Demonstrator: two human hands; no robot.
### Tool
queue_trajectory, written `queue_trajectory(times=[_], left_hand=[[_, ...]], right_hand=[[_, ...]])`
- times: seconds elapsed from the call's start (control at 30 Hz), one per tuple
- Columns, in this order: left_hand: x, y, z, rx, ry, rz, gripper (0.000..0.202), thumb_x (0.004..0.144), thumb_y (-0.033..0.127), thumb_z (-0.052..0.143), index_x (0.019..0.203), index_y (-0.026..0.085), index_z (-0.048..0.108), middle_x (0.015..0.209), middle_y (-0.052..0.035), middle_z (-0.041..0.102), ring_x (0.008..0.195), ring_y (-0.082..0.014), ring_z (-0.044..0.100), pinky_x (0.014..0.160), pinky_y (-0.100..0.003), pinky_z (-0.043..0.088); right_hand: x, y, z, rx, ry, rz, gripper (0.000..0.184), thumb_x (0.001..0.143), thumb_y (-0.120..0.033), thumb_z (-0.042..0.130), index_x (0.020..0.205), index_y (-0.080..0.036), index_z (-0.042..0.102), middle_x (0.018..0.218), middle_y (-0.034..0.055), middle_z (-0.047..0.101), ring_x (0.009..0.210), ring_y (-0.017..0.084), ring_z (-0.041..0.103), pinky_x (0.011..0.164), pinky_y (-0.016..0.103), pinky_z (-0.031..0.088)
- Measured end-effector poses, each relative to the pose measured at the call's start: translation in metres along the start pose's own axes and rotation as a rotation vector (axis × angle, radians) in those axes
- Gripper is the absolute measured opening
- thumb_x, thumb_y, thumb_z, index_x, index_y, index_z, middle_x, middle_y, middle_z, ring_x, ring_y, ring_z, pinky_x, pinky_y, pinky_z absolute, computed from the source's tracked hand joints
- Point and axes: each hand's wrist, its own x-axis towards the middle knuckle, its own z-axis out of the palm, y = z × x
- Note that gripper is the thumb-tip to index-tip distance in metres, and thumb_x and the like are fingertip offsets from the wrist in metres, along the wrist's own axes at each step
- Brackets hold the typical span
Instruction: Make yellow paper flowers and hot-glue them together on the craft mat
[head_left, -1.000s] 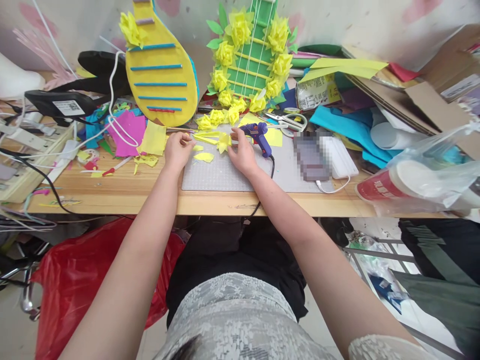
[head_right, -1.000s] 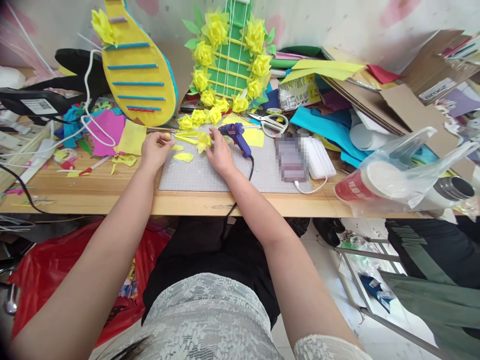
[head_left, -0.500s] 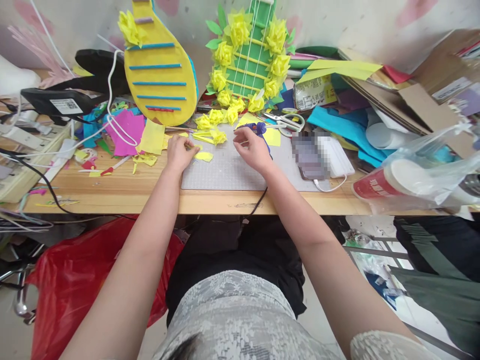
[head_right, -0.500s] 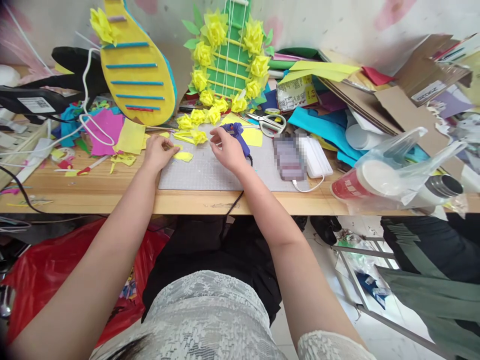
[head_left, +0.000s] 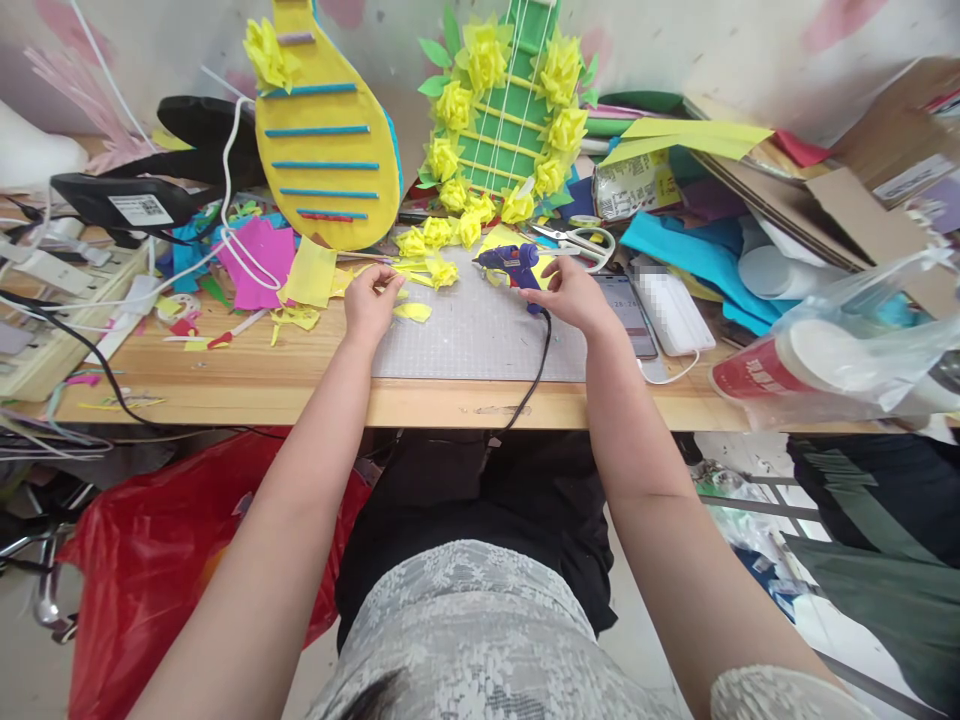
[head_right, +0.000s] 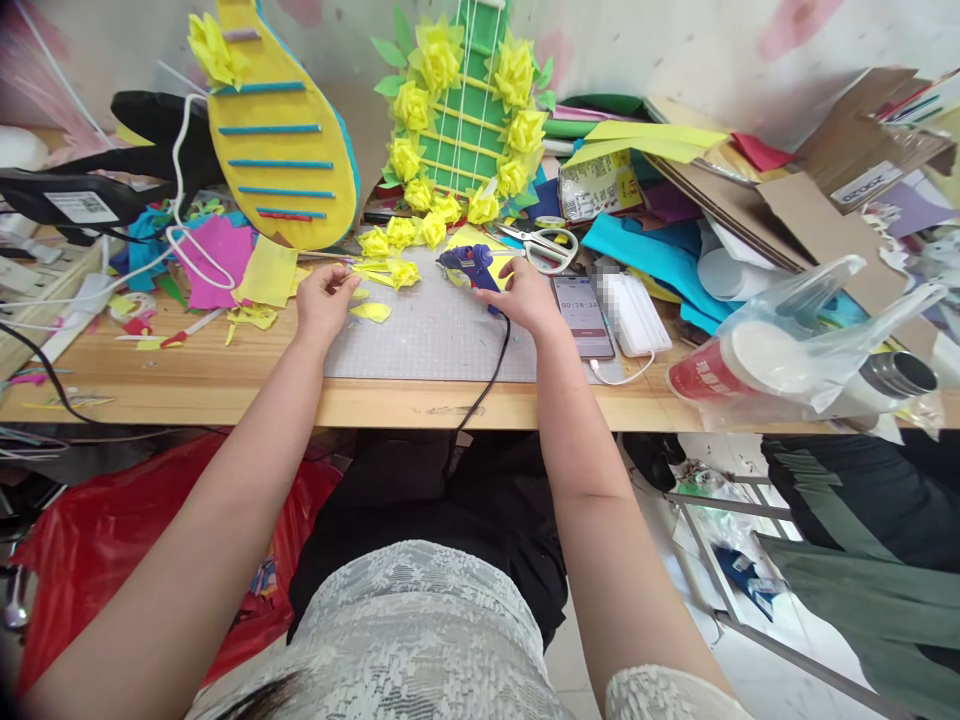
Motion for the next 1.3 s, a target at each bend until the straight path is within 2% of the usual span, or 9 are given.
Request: queue_trajectory(times=[0.07,0.13,0.23,0.37,0.5,0.6,0.67,0.93,1.3], left_hand=[[-0.004,0.006,0.003,-0.122,-0.006,-0.059,0.007,0.071,0.021,0.064,0.07,0.015,0.062,0.067,0.0011,0.063,0.059,-0.0083,0.054,0.056,-0.02,0.041],[-0.008,0.011,0.005,-0.243,-0.039,-0.147,0.008,0.071,0.023,0.064,0.071,0.014,0.063,0.067,-0.0002,0.065,0.056,-0.0085,0.057,0.048,-0.018,0.039],[-0.011,0.017,0.006,-0.367,-0.079,-0.237,0.011,0.069,0.023,0.065,0.072,0.013,0.064,0.069,-0.0032,0.068,0.054,-0.0097,0.059,0.04,-0.016,0.037],[-0.011,0.019,0.007,-0.431,-0.07,-0.282,0.01,0.07,0.022,0.065,0.072,0.012,0.064,0.071,-0.0045,0.07,0.055,-0.0097,0.061,0.039,-0.015,0.04],[-0.01,0.02,0.008,-0.449,-0.053,-0.294,0.008,0.07,0.02,0.064,0.074,0.013,0.062,0.074,-0.0048,0.07,0.058,-0.0099,0.061,0.042,-0.016,0.044],[-0.011,0.02,0.009,-0.45,-0.051,-0.298,0.007,0.071,0.019,0.063,0.074,0.013,0.062,0.073,-0.0042,0.07,0.057,-0.0097,0.061,0.042,-0.016,0.045],[-0.011,0.019,0.009,-0.459,-0.051,-0.3,0.008,0.071,0.02,0.063,0.074,0.013,0.062,0.072,-0.0037,0.069,0.057,-0.0094,0.061,0.042,-0.016,0.045],[-0.011,0.02,0.009,-0.446,-0.032,-0.307,0.009,0.071,0.022,0.064,0.074,0.013,0.063,0.073,-0.0044,0.07,0.058,-0.0099,0.062,0.044,-0.016,0.046],[-0.012,0.022,0.008,-0.449,-0.039,-0.308,0.006,0.072,0.019,0.063,0.073,0.013,0.064,0.07,-0.0028,0.07,0.054,-0.0083,0.06,0.041,-0.015,0.045]], right_hand=[[0.009,0.0,0.016,0.062,0.019,-0.028,0.044,0.064,-0.044,0.072,0.096,-0.015,0.059,0.091,0.0077,0.062,0.077,0.017,0.053,0.069,0.03,0.04],[0.016,0.0,0.032,0.104,-0.001,-0.032,0.04,0.067,-0.048,0.069,0.089,-0.015,0.062,0.088,0.008,0.063,0.078,0.019,0.054,0.072,0.032,0.042],[0.021,0.002,0.048,0.233,0.057,-0.013,0.036,0.071,-0.047,0.063,0.088,-0.015,0.064,0.085,0.0061,0.065,0.08,0.02,0.056,0.076,0.035,0.044],[0.02,0.004,0.049,0.487,0.152,-0.053,0.036,0.071,-0.047,0.061,0.091,-0.018,0.062,0.084,0.0031,0.064,0.077,0.016,0.058,0.07,0.032,0.048],[0.011,-0.009,0.038,0.681,0.065,-0.125,0.036,0.069,-0.051,0.062,0.086,-0.019,0.058,0.078,0.0015,0.063,0.059,0.01,0.053,0.057,0.026,0.046],[0.003,-0.025,0.035,0.646,-0.073,-0.15,0.037,0.067,-0.053,0.064,0.078,-0.018,0.058,0.071,0.0015,0.062,0.05,0.007,0.044,0.05,0.025,0.041],[0.0,-0.034,0.037,0.6,-0.121,-0.158,0.039,0.067,-0.054,0.065,0.078,-0.017,0.058,0.07,0.0019,0.061,0.05,0.007,0.044,0.05,0.025,0.041],[0.0,-0.044,0.048,0.406,-0.103,-0.237,0.042,0.073,-0.054,0.06,0.089,-0.015,0.062,0.081,0.005,0.063,0.076,0.015,0.056,0.071,0.03,0.046],[-0.001,-0.048,0.047,0.335,-0.094,-0.247,0.042,0.075,-0.053,0.058,0.092,-0.015,0.062,0.083,0.0062,0.064,0.079,0.018,0.057,0.076,0.032,0.044]])
